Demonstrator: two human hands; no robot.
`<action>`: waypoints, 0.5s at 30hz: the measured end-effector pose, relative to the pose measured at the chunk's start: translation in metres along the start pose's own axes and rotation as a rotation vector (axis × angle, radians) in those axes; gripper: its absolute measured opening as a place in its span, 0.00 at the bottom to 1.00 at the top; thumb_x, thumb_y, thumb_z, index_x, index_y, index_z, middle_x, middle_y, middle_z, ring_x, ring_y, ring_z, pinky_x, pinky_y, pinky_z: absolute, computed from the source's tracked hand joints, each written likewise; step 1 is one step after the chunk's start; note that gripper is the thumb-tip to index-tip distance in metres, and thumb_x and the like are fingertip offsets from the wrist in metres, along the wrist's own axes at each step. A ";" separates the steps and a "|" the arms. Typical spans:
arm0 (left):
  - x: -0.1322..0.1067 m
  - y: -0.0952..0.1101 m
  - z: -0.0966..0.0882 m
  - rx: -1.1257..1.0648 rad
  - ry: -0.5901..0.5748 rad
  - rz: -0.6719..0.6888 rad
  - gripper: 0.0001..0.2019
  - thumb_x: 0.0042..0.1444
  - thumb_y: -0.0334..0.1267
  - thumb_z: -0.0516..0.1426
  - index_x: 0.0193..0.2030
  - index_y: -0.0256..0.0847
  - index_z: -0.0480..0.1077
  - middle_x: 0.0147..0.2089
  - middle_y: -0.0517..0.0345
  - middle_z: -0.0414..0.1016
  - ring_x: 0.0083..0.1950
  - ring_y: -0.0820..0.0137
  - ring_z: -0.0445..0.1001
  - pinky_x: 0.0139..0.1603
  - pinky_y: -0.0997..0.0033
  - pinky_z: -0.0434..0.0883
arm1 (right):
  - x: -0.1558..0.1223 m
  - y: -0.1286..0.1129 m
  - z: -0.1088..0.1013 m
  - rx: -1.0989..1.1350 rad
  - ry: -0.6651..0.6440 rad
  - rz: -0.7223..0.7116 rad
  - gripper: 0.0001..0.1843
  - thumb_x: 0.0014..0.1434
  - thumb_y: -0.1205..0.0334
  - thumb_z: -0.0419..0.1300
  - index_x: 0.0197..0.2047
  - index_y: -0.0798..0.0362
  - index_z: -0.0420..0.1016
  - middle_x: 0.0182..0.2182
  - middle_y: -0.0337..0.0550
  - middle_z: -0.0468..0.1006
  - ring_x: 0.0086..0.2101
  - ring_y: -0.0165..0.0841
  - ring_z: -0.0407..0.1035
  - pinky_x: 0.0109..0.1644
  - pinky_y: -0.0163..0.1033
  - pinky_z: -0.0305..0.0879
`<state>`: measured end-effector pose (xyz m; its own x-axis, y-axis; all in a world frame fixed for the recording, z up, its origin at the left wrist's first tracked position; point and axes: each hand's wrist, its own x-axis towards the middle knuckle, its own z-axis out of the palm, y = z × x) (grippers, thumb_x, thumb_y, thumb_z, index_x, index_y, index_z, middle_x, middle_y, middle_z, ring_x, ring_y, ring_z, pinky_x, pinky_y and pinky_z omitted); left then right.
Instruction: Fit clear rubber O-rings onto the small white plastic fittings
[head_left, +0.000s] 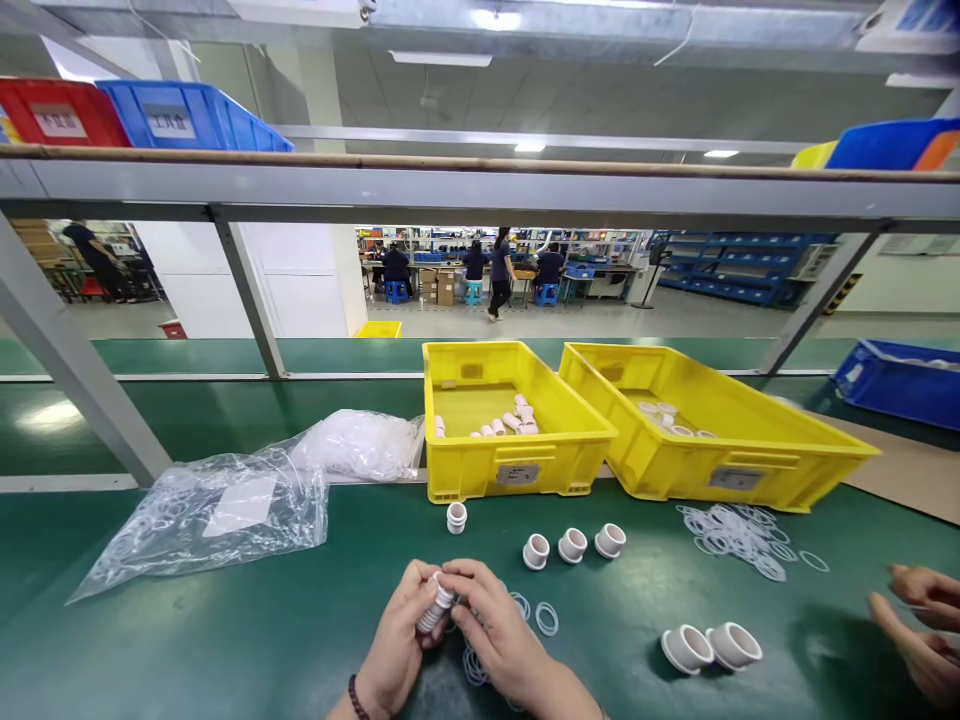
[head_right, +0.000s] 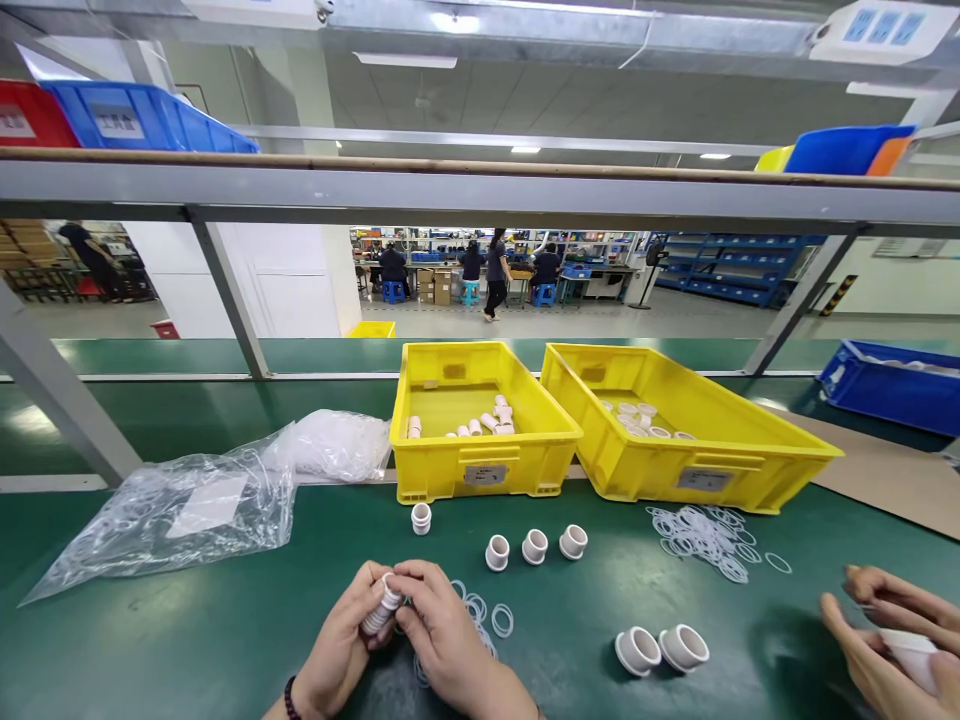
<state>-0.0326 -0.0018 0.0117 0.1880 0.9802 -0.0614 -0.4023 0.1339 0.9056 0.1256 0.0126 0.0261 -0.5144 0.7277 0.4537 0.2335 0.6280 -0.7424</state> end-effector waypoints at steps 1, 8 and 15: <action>0.000 0.001 0.000 -0.062 -0.011 -0.021 0.12 0.59 0.46 0.52 0.37 0.38 0.60 0.26 0.65 0.56 0.22 0.80 0.52 0.23 0.77 0.49 | 0.000 -0.001 0.000 -0.013 -0.004 -0.011 0.17 0.64 0.66 0.49 0.55 0.47 0.64 0.51 0.47 0.65 0.52 0.33 0.61 0.57 0.40 0.59; -0.003 0.004 0.004 -0.094 -0.026 -0.062 0.12 0.57 0.45 0.55 0.36 0.37 0.61 0.26 0.66 0.57 0.21 0.82 0.53 0.22 0.77 0.45 | 0.000 -0.001 0.003 -0.014 0.113 -0.102 0.06 0.61 0.67 0.54 0.40 0.49 0.70 0.38 0.43 0.74 0.41 0.33 0.66 0.47 0.42 0.64; -0.002 -0.004 0.006 -0.143 -0.019 -0.051 0.12 0.58 0.45 0.53 0.34 0.37 0.60 0.24 0.66 0.57 0.19 0.83 0.49 0.20 0.76 0.43 | 0.000 -0.007 0.000 -0.067 0.079 -0.017 0.12 0.60 0.66 0.54 0.47 0.49 0.70 0.35 0.44 0.72 0.38 0.34 0.66 0.43 0.40 0.66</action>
<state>-0.0265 -0.0049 0.0109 0.2285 0.9687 -0.0968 -0.5146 0.2046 0.8326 0.1236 0.0083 0.0316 -0.4524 0.7345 0.5058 0.2813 0.6557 -0.7006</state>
